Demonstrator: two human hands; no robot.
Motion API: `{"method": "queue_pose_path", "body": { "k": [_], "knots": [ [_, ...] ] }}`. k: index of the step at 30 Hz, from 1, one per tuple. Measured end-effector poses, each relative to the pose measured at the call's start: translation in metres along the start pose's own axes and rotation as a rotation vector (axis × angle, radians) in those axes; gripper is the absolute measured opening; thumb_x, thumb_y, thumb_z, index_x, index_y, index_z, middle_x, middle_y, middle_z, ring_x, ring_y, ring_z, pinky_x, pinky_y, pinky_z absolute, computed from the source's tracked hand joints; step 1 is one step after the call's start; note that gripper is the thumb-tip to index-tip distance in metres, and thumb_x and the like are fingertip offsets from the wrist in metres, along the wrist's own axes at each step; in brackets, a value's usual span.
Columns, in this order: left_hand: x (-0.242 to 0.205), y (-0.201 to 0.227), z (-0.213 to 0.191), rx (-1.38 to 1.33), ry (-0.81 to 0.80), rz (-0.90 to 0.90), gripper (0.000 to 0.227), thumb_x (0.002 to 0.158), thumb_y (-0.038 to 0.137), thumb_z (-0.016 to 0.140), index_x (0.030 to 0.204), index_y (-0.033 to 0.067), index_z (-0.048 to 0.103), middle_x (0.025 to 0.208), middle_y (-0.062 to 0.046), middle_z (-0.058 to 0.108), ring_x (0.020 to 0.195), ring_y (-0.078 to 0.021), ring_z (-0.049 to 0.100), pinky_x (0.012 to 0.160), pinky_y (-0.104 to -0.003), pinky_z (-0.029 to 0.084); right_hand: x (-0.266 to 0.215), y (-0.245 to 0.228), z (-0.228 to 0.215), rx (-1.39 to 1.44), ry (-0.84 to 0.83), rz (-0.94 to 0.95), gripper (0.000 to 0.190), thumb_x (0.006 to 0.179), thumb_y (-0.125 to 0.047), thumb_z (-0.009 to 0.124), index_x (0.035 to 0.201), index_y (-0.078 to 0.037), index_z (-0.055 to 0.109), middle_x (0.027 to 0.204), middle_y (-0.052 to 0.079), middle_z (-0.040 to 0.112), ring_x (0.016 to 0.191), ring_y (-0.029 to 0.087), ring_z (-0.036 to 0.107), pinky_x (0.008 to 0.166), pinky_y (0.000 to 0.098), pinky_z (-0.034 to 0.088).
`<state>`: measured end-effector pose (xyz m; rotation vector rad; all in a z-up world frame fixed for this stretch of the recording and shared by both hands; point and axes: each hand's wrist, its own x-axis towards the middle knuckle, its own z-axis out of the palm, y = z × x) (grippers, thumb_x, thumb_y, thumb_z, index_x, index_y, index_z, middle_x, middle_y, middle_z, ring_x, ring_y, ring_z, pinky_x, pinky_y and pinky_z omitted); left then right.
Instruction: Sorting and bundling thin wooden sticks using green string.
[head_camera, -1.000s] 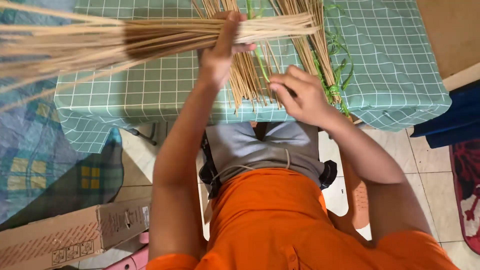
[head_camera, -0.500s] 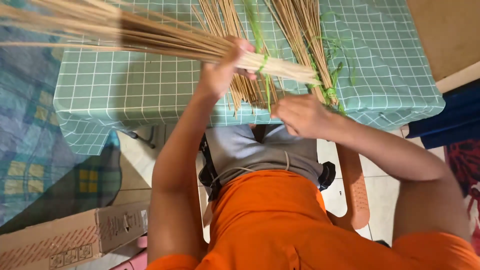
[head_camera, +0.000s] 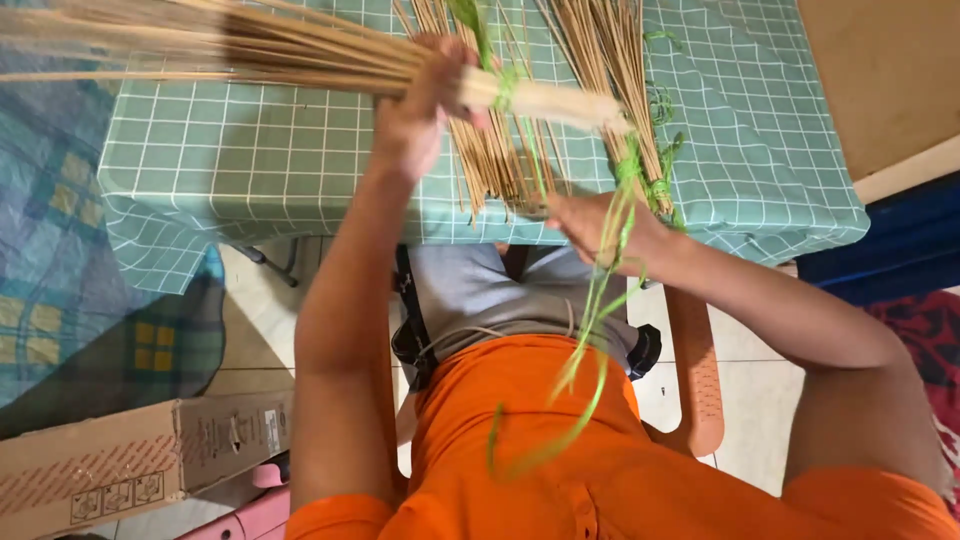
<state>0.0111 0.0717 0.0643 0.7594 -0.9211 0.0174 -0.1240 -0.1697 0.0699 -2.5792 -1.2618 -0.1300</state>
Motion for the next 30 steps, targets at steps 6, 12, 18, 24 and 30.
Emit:
{"method": "queue_pose_path", "body": {
  "k": [6, 12, 18, 24, 30],
  "knots": [
    [-0.008, -0.045, -0.028, 0.426, -0.156, 0.131, 0.018, 0.114, 0.01, 0.045, 0.114, -0.0004, 0.06, 0.107, -0.021, 0.068, 0.076, -0.0244, 0.075, 0.056, -0.022, 0.066, -0.015, 0.033, -0.055, -0.601, 0.283, -0.115, 0.02, 0.105, 0.011, 0.064, 0.098, -0.008, 0.06, 0.061, -0.005, 0.05, 0.046, 0.009, 0.048, 0.029, 0.0205, 0.039],
    [-0.007, -0.015, 0.013, 0.11, -0.52, -0.315, 0.014, 0.108, 0.008, 0.055, 0.106, -0.0026, 0.064, 0.09, -0.021, 0.071, 0.068, -0.0232, 0.075, 0.056, -0.028, 0.068, -0.012, 0.109, -0.078, -1.287, 0.463, -0.24, 0.044, 0.092, -0.006, 0.07, 0.126, -0.034, 0.072, 0.061, -0.011, 0.036, 0.05, 0.004, 0.033, 0.044, 0.0164, 0.033],
    [-0.006, 0.044, 0.019, -0.041, -0.371, -0.416, 0.023, 0.093, 0.019, 0.068, 0.087, -0.0028, 0.065, 0.072, -0.018, 0.065, 0.05, -0.0266, 0.067, 0.036, -0.031, 0.055, -0.043, 0.153, -0.047, -0.464, 0.351, 0.277, 0.045, 0.122, -0.031, 0.034, 0.134, -0.016, 0.075, 0.067, 0.001, 0.052, 0.054, 0.018, 0.055, 0.047, 0.0313, 0.043],
    [0.016, 0.001, 0.018, -0.329, 0.244, -0.116, 0.022, 0.101, 0.028, 0.066, 0.09, 0.0111, 0.058, 0.086, -0.005, 0.069, 0.054, -0.0091, 0.054, 0.049, -0.019, 0.049, -0.019, 0.111, 0.013, 0.639, 0.539, 0.484, 0.049, 0.113, -0.013, 0.059, 0.065, -0.01, 0.061, 0.058, 0.0, 0.057, 0.048, 0.005, 0.059, 0.05, 0.0115, 0.054],
    [0.043, -0.042, -0.009, -0.141, 0.586, -0.075, 0.026, 0.088, 0.024, 0.08, 0.098, 0.0027, 0.067, 0.105, -0.018, 0.069, 0.091, -0.0297, 0.074, 0.067, -0.037, 0.072, -0.038, 0.041, 0.061, -0.072, 0.528, -0.265, 0.038, 0.108, 0.004, 0.065, 0.144, 0.001, 0.053, 0.053, -0.007, 0.042, 0.042, 0.007, 0.048, 0.036, 0.0224, 0.047]
  ]
}}
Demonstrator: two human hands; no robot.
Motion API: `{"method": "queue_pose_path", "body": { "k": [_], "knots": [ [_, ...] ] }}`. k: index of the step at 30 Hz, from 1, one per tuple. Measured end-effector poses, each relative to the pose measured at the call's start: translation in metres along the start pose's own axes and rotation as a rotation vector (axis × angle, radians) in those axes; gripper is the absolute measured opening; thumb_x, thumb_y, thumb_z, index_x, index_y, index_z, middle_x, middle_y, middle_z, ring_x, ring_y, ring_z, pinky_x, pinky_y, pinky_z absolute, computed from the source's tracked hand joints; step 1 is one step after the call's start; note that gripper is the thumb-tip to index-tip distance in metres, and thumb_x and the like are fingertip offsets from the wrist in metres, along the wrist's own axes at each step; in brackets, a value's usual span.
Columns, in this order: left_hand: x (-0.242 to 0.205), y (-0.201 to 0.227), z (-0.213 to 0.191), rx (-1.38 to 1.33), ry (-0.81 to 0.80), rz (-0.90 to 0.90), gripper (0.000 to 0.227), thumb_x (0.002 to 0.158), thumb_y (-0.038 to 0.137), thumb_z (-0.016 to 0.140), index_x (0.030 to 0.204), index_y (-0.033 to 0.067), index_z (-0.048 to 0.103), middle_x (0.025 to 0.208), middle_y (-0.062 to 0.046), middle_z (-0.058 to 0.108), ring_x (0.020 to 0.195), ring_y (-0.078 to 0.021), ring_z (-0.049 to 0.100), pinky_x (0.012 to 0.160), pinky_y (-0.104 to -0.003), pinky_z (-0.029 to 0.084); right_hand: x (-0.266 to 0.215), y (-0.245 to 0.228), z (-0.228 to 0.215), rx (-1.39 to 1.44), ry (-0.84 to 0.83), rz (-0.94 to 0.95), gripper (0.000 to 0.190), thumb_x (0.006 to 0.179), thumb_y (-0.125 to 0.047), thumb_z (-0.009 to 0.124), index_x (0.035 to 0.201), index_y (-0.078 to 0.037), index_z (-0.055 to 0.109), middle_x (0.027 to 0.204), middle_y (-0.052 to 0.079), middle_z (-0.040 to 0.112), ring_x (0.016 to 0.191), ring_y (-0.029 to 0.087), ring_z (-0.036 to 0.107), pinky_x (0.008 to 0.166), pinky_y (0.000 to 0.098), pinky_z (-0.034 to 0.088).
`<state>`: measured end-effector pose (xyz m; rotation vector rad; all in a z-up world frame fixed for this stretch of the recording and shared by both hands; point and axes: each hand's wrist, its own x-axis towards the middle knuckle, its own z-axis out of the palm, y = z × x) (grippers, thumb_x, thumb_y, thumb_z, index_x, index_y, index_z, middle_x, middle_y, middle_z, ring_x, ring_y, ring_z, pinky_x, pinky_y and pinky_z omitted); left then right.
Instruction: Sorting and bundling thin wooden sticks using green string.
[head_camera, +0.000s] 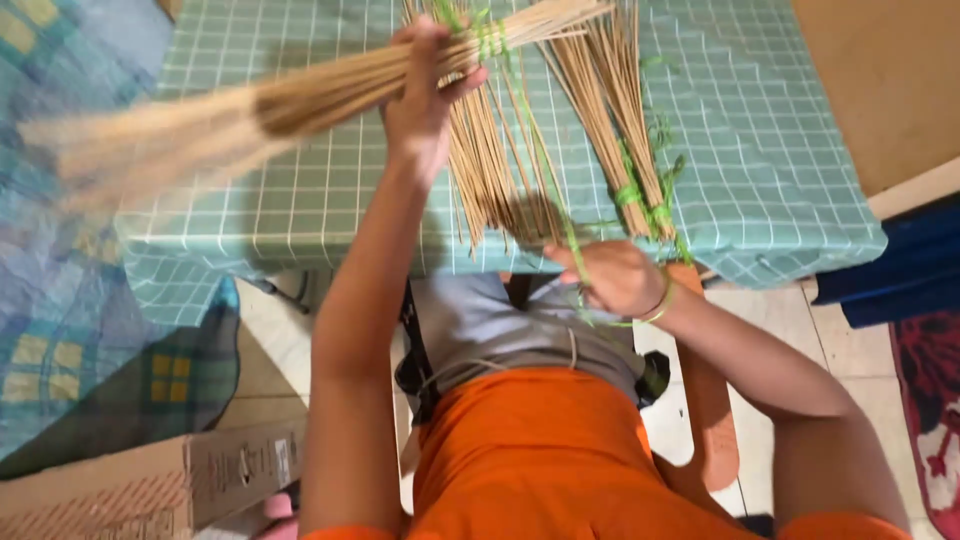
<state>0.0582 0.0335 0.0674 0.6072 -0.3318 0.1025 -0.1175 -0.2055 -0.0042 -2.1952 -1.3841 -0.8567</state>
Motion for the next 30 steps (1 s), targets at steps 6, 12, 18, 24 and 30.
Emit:
{"method": "queue_pose_path", "body": {
  "k": [6, 12, 18, 24, 30],
  "knots": [
    [-0.01, -0.014, -0.025, 0.611, -0.362, -0.247, 0.02, 0.104, 0.024, 0.052, 0.099, 0.0061, 0.059, 0.102, -0.016, 0.068, 0.09, -0.0227, 0.075, 0.066, -0.023, 0.072, 0.013, 0.045, -0.085, -0.084, 0.221, 0.118, 0.017, 0.105, 0.004, 0.05, 0.096, -0.005, 0.06, 0.107, 0.015, 0.076, 0.075, 0.014, 0.07, 0.053, 0.027, 0.049],
    [-0.034, -0.024, -0.036, 0.652, -0.753, -0.402, 0.019, 0.103, 0.014, 0.059, 0.105, -0.0026, 0.069, 0.096, -0.024, 0.074, 0.08, -0.0268, 0.078, 0.063, -0.027, 0.072, 0.058, 0.087, -0.132, -0.044, 0.016, 0.621, 0.052, 0.124, -0.035, 0.029, 0.117, -0.001, 0.067, 0.06, 0.0, 0.045, 0.051, 0.011, 0.055, 0.041, 0.0265, 0.042],
    [-0.048, -0.002, 0.006, -0.166, -0.865, -0.226, 0.016, 0.108, 0.004, 0.055, 0.113, 0.0106, 0.07, 0.114, -0.017, 0.072, 0.07, -0.0221, 0.07, 0.057, -0.031, 0.065, 0.02, 0.091, -0.035, 0.025, 0.242, 1.011, 0.077, 0.103, -0.075, 0.023, 0.12, -0.014, 0.066, 0.063, -0.01, 0.039, 0.05, 0.005, 0.038, 0.04, 0.0231, 0.03],
    [-0.019, -0.028, 0.01, 0.015, -0.157, -0.026, 0.022, 0.091, 0.027, 0.08, 0.099, 0.0092, 0.07, 0.108, -0.017, 0.069, 0.101, -0.0324, 0.073, 0.061, -0.034, 0.069, -0.014, 0.033, 0.013, 0.182, 0.222, 0.097, 0.037, 0.089, 0.029, 0.033, 0.103, 0.005, 0.058, 0.072, -0.002, 0.048, 0.049, 0.008, 0.049, 0.034, 0.0174, 0.041],
    [-0.037, -0.052, -0.015, 0.428, -0.511, -0.209, 0.033, 0.103, 0.021, 0.059, 0.114, -0.0092, 0.062, 0.104, -0.027, 0.073, 0.079, -0.0262, 0.078, 0.06, -0.026, 0.071, 0.027, 0.075, -0.085, -0.098, 0.245, 0.219, 0.04, 0.099, 0.023, 0.042, 0.116, -0.002, 0.069, 0.076, 0.006, 0.06, 0.054, 0.014, 0.044, 0.046, 0.0327, 0.036]
  ]
}}
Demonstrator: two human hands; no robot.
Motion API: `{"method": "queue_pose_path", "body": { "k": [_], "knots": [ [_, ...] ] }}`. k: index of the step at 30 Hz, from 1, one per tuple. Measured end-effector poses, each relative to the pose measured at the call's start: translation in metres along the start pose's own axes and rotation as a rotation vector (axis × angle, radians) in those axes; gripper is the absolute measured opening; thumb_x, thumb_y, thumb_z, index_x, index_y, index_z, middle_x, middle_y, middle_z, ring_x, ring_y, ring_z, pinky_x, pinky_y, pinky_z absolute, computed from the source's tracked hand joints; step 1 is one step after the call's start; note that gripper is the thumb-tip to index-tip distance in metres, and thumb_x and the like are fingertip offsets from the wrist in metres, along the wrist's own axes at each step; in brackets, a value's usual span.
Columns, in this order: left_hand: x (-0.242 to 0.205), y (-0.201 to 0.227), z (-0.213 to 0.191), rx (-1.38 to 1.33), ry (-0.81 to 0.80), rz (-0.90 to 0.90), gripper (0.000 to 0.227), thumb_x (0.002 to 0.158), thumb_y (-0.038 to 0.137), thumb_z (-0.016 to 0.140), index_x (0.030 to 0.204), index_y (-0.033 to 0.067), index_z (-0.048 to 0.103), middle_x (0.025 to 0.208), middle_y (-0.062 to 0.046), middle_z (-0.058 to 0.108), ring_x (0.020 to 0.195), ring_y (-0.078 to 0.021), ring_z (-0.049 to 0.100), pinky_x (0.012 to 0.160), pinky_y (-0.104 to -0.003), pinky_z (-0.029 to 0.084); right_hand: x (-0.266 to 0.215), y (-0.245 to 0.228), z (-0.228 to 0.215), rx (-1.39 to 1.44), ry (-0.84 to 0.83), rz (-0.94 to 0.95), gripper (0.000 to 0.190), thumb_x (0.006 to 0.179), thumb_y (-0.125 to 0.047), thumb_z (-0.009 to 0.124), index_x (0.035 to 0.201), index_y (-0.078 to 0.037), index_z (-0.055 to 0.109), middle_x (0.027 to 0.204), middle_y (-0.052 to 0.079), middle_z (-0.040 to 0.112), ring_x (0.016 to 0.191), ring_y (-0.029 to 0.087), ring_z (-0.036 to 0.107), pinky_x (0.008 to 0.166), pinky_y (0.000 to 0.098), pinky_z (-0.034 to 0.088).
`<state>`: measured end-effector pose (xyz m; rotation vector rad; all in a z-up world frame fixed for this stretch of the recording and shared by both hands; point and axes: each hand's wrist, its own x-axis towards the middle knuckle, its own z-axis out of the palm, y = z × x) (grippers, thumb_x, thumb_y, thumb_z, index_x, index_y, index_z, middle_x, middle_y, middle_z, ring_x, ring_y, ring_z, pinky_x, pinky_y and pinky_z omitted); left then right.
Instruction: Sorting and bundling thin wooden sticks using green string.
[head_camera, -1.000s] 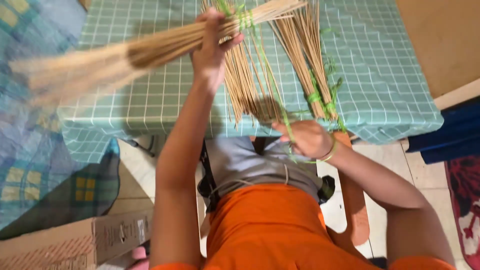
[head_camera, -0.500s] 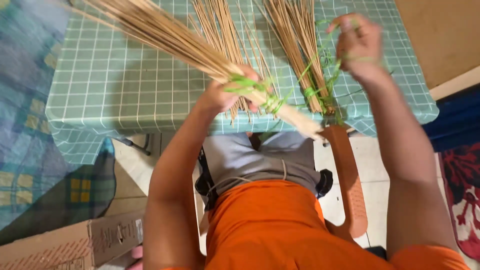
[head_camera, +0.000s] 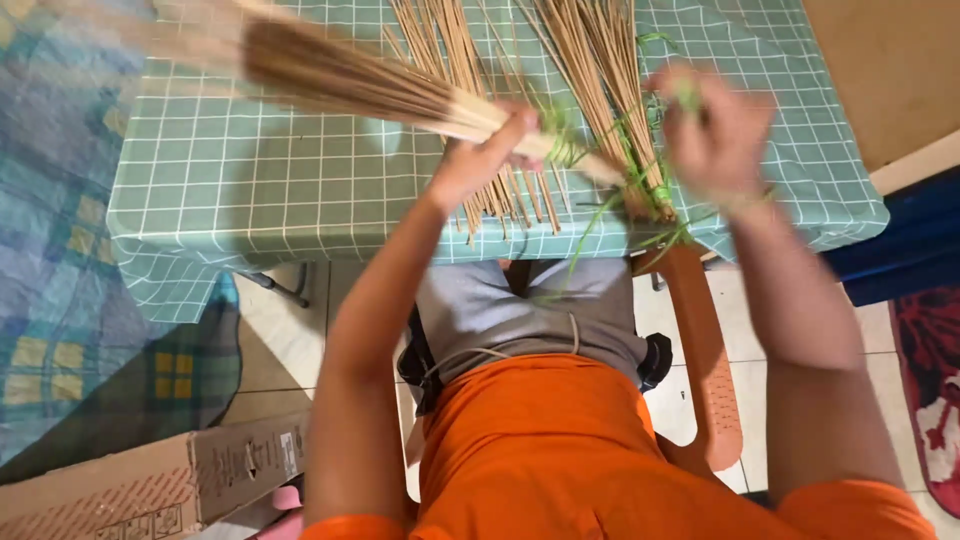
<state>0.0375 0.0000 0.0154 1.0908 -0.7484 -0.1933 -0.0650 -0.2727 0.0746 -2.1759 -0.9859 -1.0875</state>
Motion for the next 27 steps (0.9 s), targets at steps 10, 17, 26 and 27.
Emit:
{"method": "queue_pose_path", "body": {
  "k": [10, 17, 26, 27],
  "knots": [
    [-0.003, 0.072, -0.012, -0.476, -0.136, 0.202, 0.018, 0.103, 0.026, 0.062, 0.102, 0.009, 0.067, 0.101, -0.01, 0.07, 0.085, -0.0209, 0.069, 0.058, -0.027, 0.059, -0.057, 0.002, 0.054, -0.052, -0.268, 0.443, 0.03, 0.106, 0.008, 0.029, 0.105, 0.004, 0.059, 0.083, 0.009, 0.064, 0.07, 0.019, 0.06, 0.056, 0.0285, 0.052],
    [0.034, 0.046, -0.021, -0.04, 0.28, 0.172, 0.043, 0.089, 0.041, 0.071, 0.096, -0.0017, 0.066, 0.093, -0.02, 0.072, 0.081, -0.0259, 0.076, 0.052, -0.032, 0.07, -0.028, -0.099, 0.061, 0.034, -0.384, 0.052, 0.039, 0.076, 0.017, 0.033, 0.071, -0.011, 0.06, 0.054, -0.008, 0.049, 0.039, 0.006, 0.052, 0.026, 0.0196, 0.033],
    [-0.014, 0.018, -0.03, 0.141, -0.42, 0.07, 0.037, 0.111, 0.027, 0.045, 0.104, -0.0032, 0.064, 0.083, -0.018, 0.071, 0.067, -0.0186, 0.073, 0.054, -0.025, 0.067, 0.068, -0.014, -0.008, 0.497, 0.129, 0.846, 0.028, 0.121, -0.033, 0.052, 0.1, -0.016, 0.057, 0.064, -0.008, 0.037, 0.047, 0.003, 0.028, 0.043, 0.0248, 0.021],
    [-0.018, 0.023, -0.031, 0.141, -0.418, 0.067, 0.037, 0.111, 0.027, 0.045, 0.104, -0.0032, 0.064, 0.083, -0.018, 0.071, 0.067, -0.0186, 0.073, 0.054, -0.025, 0.067, 0.043, 0.009, 0.008, 0.5, 0.128, 0.849, 0.028, 0.121, -0.033, 0.052, 0.1, -0.016, 0.057, 0.064, -0.008, 0.037, 0.047, 0.003, 0.028, 0.043, 0.0248, 0.021]
  ]
}}
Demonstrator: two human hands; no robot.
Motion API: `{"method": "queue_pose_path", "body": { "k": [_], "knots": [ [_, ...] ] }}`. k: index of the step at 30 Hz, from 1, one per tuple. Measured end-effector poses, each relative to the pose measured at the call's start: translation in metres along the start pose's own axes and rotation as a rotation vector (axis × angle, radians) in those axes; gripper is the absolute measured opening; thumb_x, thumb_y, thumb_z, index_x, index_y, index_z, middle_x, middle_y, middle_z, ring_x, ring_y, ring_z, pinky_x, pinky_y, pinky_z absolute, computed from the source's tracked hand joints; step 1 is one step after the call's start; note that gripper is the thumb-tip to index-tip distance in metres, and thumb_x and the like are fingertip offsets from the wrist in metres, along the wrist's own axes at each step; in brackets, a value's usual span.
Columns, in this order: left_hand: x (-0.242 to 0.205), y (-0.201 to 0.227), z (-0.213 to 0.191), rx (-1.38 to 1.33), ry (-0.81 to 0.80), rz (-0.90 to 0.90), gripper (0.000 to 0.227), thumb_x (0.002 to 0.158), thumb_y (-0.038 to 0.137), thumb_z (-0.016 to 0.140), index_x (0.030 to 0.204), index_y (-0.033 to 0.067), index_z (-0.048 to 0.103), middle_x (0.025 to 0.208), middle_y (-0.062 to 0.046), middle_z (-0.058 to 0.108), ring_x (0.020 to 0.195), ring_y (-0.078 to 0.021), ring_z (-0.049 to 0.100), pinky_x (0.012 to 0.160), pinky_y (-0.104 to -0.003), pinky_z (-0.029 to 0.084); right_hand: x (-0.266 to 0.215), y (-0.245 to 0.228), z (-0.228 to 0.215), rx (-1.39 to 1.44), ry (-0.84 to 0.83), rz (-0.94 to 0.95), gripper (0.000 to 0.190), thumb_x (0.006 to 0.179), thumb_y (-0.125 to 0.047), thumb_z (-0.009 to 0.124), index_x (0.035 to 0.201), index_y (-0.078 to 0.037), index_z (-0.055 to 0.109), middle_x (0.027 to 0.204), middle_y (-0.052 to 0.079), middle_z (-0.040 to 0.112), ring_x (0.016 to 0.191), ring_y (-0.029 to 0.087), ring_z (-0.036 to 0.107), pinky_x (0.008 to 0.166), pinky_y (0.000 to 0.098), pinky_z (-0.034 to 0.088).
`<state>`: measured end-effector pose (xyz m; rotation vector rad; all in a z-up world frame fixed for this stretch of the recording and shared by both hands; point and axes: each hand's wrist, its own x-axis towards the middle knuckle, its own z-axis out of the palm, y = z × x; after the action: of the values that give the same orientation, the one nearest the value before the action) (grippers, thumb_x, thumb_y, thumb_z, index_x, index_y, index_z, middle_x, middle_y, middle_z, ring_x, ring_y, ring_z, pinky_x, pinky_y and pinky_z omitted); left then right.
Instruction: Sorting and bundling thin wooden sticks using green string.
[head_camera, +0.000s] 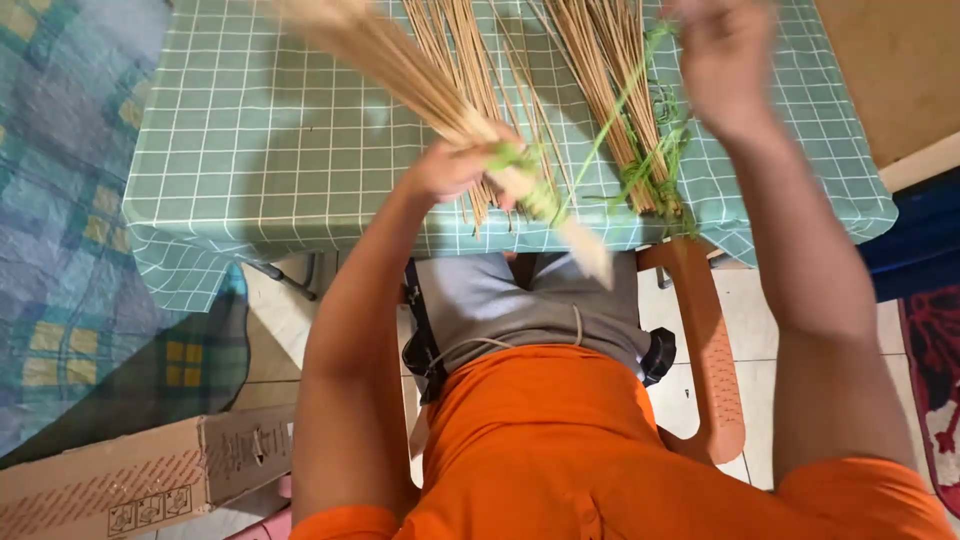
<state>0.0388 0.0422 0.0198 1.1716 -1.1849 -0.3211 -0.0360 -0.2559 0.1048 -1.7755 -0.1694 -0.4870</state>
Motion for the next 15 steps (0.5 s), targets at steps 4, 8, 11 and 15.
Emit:
{"method": "queue_pose_path", "body": {
  "k": [4, 8, 11, 15],
  "knots": [
    [0.002, 0.038, -0.002, -0.464, 0.041, 0.15, 0.017, 0.106, 0.013, 0.058, 0.095, 0.0046, 0.069, 0.085, -0.014, 0.069, 0.059, -0.018, 0.069, 0.043, -0.022, 0.056, -0.024, 0.002, 0.077, -0.745, -0.203, 0.28, 0.022, 0.093, -0.003, 0.054, 0.106, -0.011, 0.07, 0.105, 0.005, 0.069, 0.096, 0.016, 0.065, 0.088, 0.029, 0.057],
    [0.024, 0.048, -0.014, -0.247, 0.774, -0.037, 0.026, 0.094, 0.032, 0.068, 0.092, 0.0072, 0.061, 0.087, -0.007, 0.063, 0.075, -0.0174, 0.068, 0.054, -0.03, 0.067, -0.124, 0.076, 0.097, -0.563, -0.501, -0.829, 0.033, 0.083, 0.022, 0.038, 0.071, -0.008, 0.048, 0.054, -0.008, 0.042, 0.036, 0.007, 0.041, 0.028, 0.0187, 0.029],
    [0.006, -0.032, -0.039, -0.358, 0.247, 0.303, 0.015, 0.108, 0.019, 0.058, 0.107, 0.0053, 0.062, 0.101, -0.007, 0.063, 0.081, -0.019, 0.067, 0.063, -0.027, 0.065, -0.085, -0.111, 0.122, -1.305, -0.853, 0.564, 0.05, 0.101, 0.011, 0.047, 0.124, -0.027, 0.07, 0.066, -0.005, 0.059, 0.045, 0.006, 0.045, 0.039, 0.021, 0.025],
    [-0.014, -0.034, -0.01, 0.021, 0.174, -0.326, 0.027, 0.107, 0.016, 0.055, 0.123, -0.005, 0.06, 0.11, -0.026, 0.07, 0.092, -0.029, 0.074, 0.073, -0.035, 0.069, -0.048, 0.003, 0.045, -0.933, -0.579, 0.122, 0.033, 0.102, 0.01, 0.057, 0.116, -0.015, 0.073, 0.075, 0.006, 0.065, 0.06, 0.018, 0.056, 0.056, 0.0296, 0.036]
  ]
}}
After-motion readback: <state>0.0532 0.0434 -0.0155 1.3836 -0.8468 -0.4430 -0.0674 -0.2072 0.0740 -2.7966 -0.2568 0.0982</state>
